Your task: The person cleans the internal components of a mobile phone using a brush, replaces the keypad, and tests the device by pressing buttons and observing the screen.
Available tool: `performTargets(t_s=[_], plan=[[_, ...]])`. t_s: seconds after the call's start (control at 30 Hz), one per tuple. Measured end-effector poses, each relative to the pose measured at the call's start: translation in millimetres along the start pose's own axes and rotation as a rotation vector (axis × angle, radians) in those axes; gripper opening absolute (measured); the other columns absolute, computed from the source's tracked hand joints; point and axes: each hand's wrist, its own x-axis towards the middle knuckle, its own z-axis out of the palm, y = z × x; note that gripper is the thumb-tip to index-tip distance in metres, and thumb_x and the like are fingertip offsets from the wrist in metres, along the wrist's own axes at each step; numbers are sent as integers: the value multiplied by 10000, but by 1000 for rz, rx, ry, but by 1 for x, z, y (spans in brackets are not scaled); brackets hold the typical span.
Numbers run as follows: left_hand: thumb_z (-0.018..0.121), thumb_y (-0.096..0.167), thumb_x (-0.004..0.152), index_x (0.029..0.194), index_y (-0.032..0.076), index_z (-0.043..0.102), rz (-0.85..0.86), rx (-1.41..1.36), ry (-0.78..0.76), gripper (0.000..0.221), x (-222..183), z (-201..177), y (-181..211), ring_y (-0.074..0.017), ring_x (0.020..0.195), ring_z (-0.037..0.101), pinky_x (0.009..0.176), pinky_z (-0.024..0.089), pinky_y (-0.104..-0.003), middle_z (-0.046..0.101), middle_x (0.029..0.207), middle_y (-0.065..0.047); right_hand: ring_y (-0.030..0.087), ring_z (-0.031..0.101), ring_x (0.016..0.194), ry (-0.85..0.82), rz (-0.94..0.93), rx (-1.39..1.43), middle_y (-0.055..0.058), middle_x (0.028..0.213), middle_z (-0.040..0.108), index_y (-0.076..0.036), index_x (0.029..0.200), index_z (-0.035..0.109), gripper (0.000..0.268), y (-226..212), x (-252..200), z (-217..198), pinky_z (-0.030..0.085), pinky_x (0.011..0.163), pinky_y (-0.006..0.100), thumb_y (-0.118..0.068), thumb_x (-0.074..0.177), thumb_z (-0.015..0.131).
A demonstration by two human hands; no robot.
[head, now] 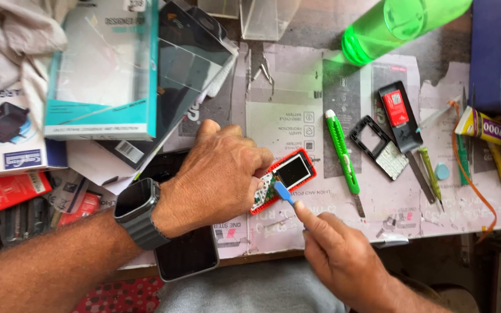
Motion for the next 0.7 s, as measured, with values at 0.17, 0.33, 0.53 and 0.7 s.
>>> performTargets(t_s=[0.17,0.33,0.53,0.7], plan=[[709,118,752,980,75,792,24,-8,20,247,1,0,0,-222,813,595,829,352,-438,711,699,-66,219,614,606,11,-51,-9,89,768,584,-10,1453,495,630,-8,-2,2,534,559,371,42,850,670],[724,135,751,957,80,796,32,0,22,225,1,0,-1,-230,807,595,826,352,-444,706,695,-68,211,629,613,49,-26,7,102,790,614,17,1440,499,613,-9,1,6,533,546,360,51,852,673],[727,149,763,906,85,800,39,-23,45,173,1,0,0,-243,808,599,829,359,-445,706,693,-67,208,620,614,50,-46,33,93,775,597,19,1450,491,625,-6,-1,5,536,554,359,63,852,668],[707,107,736,873,82,794,57,7,44,164,1,1,-2,-246,816,598,822,357,-447,705,698,-68,208,628,609,27,-24,36,97,773,599,23,1454,479,631,-4,-1,4,538,541,357,60,853,669]])
